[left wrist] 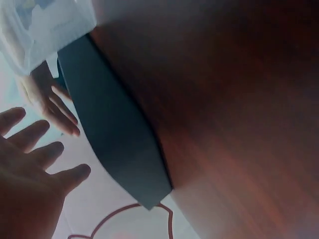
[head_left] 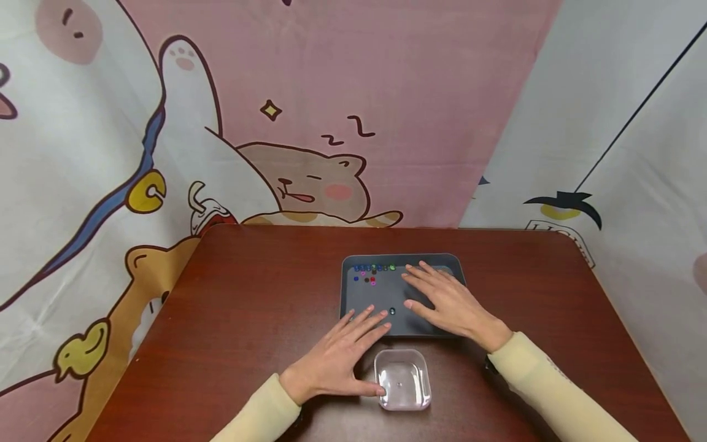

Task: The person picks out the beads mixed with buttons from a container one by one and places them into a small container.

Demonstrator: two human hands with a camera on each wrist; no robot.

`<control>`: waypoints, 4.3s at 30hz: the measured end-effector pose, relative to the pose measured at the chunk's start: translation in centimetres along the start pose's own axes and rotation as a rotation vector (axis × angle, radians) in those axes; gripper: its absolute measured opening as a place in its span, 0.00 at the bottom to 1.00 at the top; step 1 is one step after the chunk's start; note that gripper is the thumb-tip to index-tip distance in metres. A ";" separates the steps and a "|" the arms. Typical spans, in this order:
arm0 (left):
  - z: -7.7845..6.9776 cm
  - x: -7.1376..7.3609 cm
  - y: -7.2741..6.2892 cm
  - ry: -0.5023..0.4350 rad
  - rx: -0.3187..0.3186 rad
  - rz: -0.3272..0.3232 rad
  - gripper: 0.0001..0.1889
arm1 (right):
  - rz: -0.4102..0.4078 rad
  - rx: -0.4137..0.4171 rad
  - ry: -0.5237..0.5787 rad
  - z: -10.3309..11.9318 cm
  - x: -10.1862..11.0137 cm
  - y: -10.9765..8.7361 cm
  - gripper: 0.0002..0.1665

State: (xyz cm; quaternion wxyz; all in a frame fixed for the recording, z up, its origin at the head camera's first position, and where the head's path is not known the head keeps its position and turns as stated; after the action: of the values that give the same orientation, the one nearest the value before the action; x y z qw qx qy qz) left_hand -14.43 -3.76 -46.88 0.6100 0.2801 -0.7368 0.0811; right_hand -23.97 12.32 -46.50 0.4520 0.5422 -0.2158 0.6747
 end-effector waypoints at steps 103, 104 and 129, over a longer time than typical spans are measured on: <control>-2.3 -2.5 0.1 -0.049 -0.125 0.118 0.57 | -0.114 0.156 0.295 6.1 6.4 -6.2 0.17; -2.2 -2.6 0.1 -0.049 -0.124 0.119 0.57 | -0.114 0.168 0.309 6.3 6.5 -6.5 0.18; -2.3 -2.5 0.0 -0.092 -0.134 0.098 0.56 | -0.049 0.295 0.342 9.6 2.6 -9.3 0.23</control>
State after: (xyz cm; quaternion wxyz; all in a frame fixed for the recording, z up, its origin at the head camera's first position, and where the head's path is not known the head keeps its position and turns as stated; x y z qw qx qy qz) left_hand -12.25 -1.90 -48.67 0.5881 0.2059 -0.7806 0.0485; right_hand -11.02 10.43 -42.88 0.4140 0.4853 -0.0220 0.7698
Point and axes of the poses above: each hand's wrist, its own y-axis towards the middle knuckle, its own x-axis out of the back of the hand, z = x × y, the point moved 10 cm from there along y, towards the middle knuckle, and after that the axes turned 6 degrees about -x, right-handed, at the moved point
